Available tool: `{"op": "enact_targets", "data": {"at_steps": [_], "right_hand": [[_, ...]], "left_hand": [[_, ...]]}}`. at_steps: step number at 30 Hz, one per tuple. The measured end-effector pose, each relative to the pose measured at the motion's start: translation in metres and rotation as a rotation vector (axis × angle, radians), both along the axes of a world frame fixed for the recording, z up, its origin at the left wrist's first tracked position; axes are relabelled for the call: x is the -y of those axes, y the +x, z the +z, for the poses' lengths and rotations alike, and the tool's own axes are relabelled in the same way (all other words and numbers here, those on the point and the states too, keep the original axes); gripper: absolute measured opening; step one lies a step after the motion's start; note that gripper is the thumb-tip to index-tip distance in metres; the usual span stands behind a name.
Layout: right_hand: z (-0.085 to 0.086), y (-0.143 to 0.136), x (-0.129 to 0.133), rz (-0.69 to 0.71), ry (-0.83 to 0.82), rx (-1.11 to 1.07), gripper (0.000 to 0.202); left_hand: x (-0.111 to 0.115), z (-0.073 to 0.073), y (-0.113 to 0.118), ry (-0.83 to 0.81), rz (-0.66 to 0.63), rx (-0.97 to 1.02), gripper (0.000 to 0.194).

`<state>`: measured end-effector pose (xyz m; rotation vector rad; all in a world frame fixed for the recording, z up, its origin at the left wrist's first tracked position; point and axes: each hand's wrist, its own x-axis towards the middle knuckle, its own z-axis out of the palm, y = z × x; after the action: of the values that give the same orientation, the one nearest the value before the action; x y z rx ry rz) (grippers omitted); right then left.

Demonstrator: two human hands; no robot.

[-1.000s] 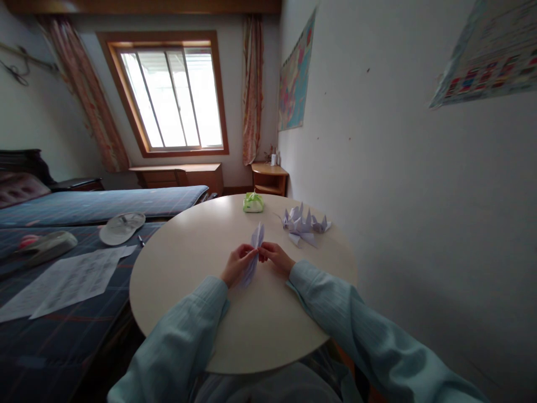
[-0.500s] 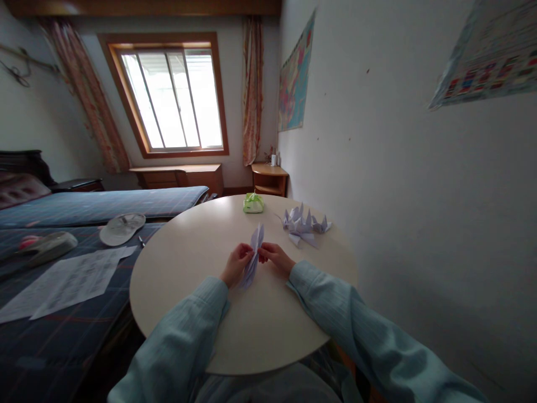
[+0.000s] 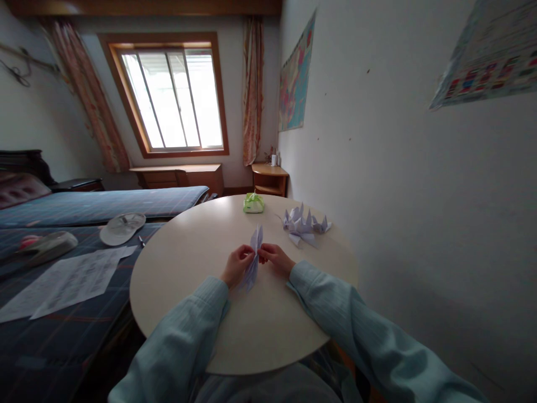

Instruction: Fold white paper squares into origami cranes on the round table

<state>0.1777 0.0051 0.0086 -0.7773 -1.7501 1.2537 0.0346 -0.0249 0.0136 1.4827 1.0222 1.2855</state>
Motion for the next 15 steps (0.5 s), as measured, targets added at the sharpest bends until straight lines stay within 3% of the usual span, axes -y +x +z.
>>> {"op": "enact_targets", "data": {"at_steps": [15], "right_hand": [[-0.0035, 0.0009, -0.0046, 0.003, 0.031, -0.005, 0.031]], "left_hand": [[0.0072, 0.0068, 0.0013, -0.066, -0.059, 0.064, 0.029]]}}
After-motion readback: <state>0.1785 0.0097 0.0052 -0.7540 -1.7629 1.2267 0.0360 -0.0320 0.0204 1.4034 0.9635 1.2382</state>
